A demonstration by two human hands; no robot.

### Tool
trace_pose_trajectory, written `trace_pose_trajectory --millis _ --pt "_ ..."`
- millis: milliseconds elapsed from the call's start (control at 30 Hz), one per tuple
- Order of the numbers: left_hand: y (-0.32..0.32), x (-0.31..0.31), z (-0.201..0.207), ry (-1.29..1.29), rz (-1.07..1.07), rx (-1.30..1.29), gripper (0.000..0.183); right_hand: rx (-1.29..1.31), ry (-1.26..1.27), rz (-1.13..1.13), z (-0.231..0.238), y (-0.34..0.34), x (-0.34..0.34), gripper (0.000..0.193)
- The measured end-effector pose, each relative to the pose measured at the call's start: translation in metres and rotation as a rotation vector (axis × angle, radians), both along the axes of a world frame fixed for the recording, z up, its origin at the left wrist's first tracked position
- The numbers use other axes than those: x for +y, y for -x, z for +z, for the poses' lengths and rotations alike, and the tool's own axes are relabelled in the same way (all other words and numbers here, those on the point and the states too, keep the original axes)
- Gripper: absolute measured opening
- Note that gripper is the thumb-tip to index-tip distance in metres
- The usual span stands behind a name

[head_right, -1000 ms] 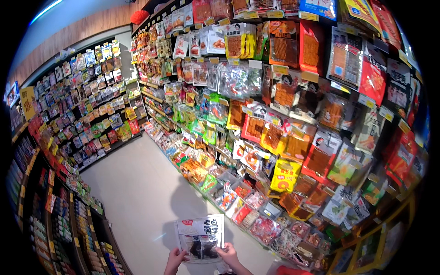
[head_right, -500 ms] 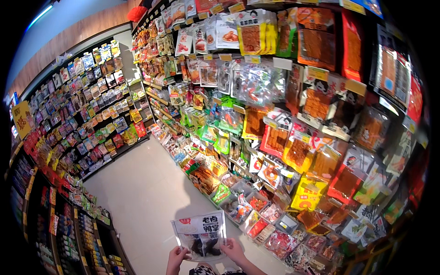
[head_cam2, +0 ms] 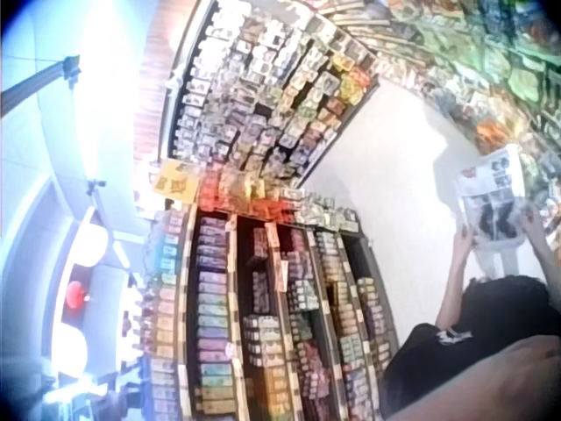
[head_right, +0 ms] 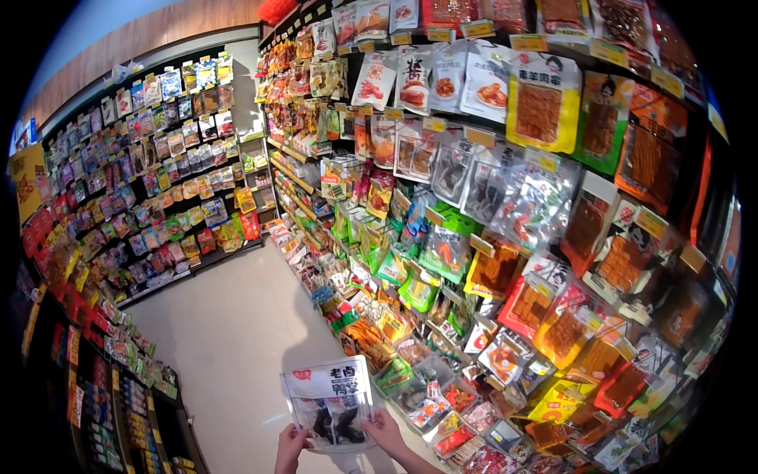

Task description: The person picks up packaged food items from a small plastic stool in a store aisle and places them onto a display shelf.

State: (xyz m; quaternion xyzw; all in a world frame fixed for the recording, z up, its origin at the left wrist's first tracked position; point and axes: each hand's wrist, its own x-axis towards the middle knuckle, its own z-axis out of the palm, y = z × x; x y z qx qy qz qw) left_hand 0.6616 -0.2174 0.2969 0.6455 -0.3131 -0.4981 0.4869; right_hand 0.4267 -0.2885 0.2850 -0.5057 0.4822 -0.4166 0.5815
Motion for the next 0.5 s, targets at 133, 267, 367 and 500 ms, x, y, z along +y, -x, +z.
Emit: trace_pose_trajectory --millis 133,267,367,500 --pt "-0.030 -0.051 0.005 0.051 0.079 0.056 0.034 0.061 0.081 -0.034 0.013 -0.037 -0.052 0.031" --pt "-0.042 -0.098 0.001 0.046 0.020 0.089 0.033 -0.013 -0.007 -0.089 0.016 -0.048 -0.088 0.030" --pt "-0.036 -0.128 -0.010 0.048 -0.004 0.116 0.032 0.002 -0.029 -0.177 0.017 -0.041 -0.113 0.029" --pt "-0.023 -0.196 0.004 0.052 -0.088 0.171 0.027 0.016 0.074 -0.280 0.040 -0.025 -0.165 0.025"
